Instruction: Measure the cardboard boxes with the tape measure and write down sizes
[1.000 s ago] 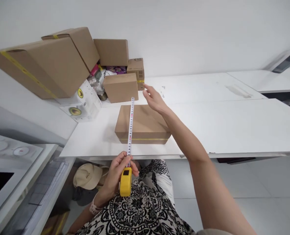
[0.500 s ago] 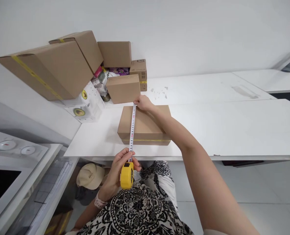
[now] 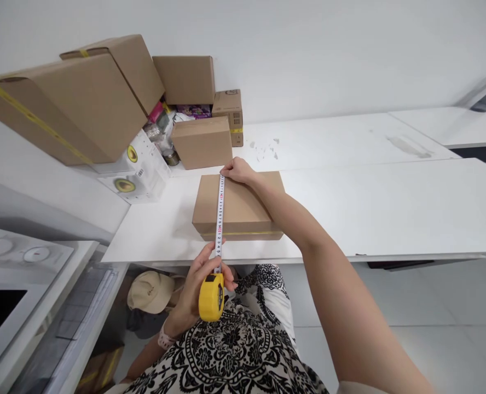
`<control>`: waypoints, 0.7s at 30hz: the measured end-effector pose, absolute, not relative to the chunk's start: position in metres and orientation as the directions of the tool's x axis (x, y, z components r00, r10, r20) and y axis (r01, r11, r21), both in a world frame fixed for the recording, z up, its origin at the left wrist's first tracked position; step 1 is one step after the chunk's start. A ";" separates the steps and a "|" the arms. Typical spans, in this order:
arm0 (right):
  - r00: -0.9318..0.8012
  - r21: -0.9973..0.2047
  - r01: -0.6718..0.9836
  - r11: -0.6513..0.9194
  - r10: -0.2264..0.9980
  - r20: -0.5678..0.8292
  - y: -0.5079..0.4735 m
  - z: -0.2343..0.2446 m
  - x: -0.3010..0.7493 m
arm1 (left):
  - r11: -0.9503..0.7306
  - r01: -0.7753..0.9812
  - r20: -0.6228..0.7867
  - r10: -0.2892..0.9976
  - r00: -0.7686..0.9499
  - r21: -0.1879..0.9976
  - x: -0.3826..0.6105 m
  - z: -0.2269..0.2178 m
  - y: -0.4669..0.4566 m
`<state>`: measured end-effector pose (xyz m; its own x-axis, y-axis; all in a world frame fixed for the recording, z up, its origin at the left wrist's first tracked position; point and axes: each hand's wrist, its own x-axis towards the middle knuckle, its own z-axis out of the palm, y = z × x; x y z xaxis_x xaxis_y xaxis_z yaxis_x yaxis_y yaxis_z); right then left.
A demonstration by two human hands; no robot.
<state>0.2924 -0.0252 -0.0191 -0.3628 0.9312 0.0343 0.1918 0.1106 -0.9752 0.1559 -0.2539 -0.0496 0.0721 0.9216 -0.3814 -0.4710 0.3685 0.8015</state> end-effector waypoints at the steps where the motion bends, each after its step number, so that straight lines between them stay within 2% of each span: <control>1: -0.378 -0.976 0.192 0.104 0.925 0.024 -0.026 -0.019 0.292 | 0.367 -0.477 -0.384 0.921 0.065 0.799 0.156 -0.047 -0.253; 8: -0.408 -0.950 0.284 0.128 0.913 0.001 0.004 -0.017 0.272 | 0.313 -0.515 -0.364 0.931 0.003 0.798 0.158 -0.037 -0.245; 15: -0.430 -0.965 0.229 0.126 0.903 0.016 -0.005 -0.019 0.282 | 0.317 -0.521 -0.382 0.924 -0.020 0.792 0.159 -0.048 -0.235; 21: -0.459 -0.950 0.282 0.133 0.888 -0.012 0.012 -0.013 0.268 | 0.312 -0.538 -0.383 0.923 -0.023 0.783 0.159 -0.054 -0.229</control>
<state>0.2683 0.0117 -0.0129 -0.4588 0.8885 -0.0122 0.2820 0.1326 -0.9502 0.1587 -0.2291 -0.0540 -0.0228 0.9233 -0.3833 -0.5377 0.3119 0.7833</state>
